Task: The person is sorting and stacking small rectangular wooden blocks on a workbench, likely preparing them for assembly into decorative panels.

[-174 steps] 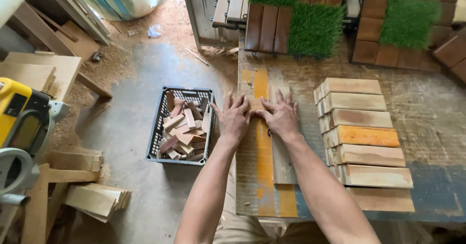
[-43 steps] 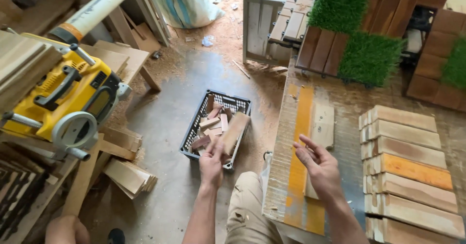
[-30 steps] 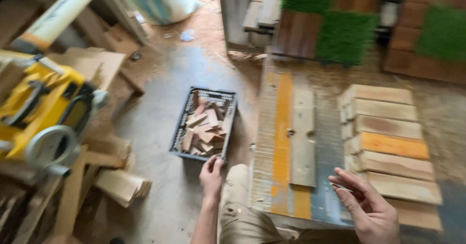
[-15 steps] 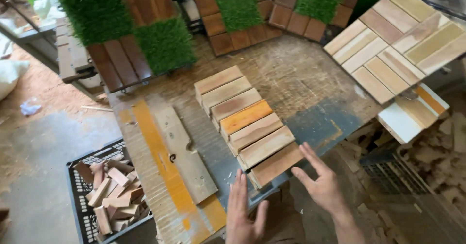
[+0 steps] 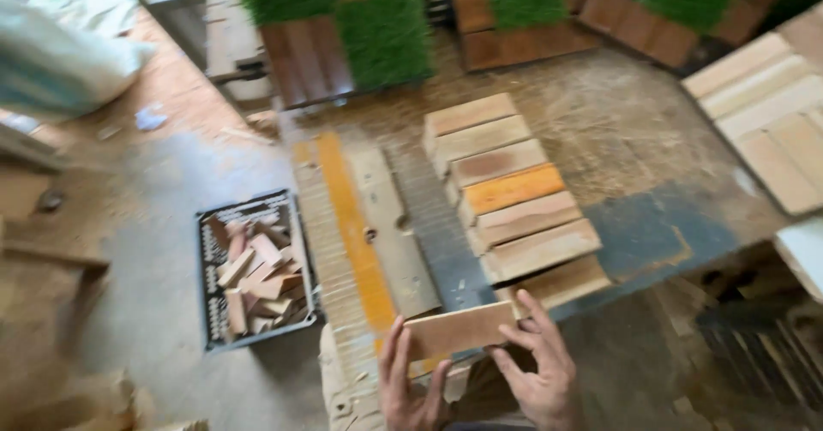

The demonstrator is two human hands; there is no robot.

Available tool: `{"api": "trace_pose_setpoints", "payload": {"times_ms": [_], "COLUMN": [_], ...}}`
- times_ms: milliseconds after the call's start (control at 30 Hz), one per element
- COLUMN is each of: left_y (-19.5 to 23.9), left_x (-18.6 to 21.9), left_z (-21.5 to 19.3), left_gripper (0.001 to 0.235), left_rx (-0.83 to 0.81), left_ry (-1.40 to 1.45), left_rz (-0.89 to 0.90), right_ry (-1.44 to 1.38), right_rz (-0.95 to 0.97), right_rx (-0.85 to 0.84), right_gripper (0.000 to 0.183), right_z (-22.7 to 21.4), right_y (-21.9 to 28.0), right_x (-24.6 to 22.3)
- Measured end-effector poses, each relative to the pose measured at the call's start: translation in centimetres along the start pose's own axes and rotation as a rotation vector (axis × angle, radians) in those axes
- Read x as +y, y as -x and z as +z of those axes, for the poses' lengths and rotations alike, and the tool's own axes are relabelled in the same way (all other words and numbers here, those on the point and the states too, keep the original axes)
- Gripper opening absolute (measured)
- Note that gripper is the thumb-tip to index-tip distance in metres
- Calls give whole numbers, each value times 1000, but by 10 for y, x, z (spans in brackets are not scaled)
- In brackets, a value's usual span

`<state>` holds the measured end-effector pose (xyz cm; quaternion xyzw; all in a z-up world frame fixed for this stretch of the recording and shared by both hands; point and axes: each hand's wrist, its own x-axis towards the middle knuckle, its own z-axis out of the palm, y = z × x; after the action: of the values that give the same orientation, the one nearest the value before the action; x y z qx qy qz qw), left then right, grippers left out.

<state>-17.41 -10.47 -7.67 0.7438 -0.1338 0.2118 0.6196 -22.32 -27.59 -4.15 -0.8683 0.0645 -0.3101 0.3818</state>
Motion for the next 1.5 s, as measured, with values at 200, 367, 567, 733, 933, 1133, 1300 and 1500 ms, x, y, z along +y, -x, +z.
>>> {"api": "trace_pose_setpoints", "payload": {"times_ms": [200, 367, 567, 733, 933, 1133, 1300, 1500], "left_y": [-23, -52, -63, -62, -72, -86, -112, -139], "left_x": [-43, -58, -74, -83, -72, -86, -127, -163], "left_z": [-106, -134, -135, -134, -117, -98, -82, -71], "left_gripper": [51, 46, 46, 44, 90, 45, 38, 40], "left_rx": [-38, -49, -120, -176, -380, -321, -200, -184], "left_ry": [-251, -300, -287, -339, -552, -501, -494, -480], "left_rz": [-65, -256, -261, -190, 83, -10, 49, 86], "right_ry": [-252, -94, 300, 165, 238, 237, 296, 318], "right_rz": [-20, -164, -327, -340, -434, -363, -203, -181], "right_rx": [-351, -527, -562, -598, -603, -668, -648, -624], "right_gripper": [26, 41, 60, 61, 62, 58, 53, 55], "right_z": [65, 115, 140, 141, 141, 151, 180, 202], "right_y": [-27, -48, -49, -56, -55, -70, -96, -124], "right_x": [-31, -27, -9, -20, -12, -10, -1, 9]}}
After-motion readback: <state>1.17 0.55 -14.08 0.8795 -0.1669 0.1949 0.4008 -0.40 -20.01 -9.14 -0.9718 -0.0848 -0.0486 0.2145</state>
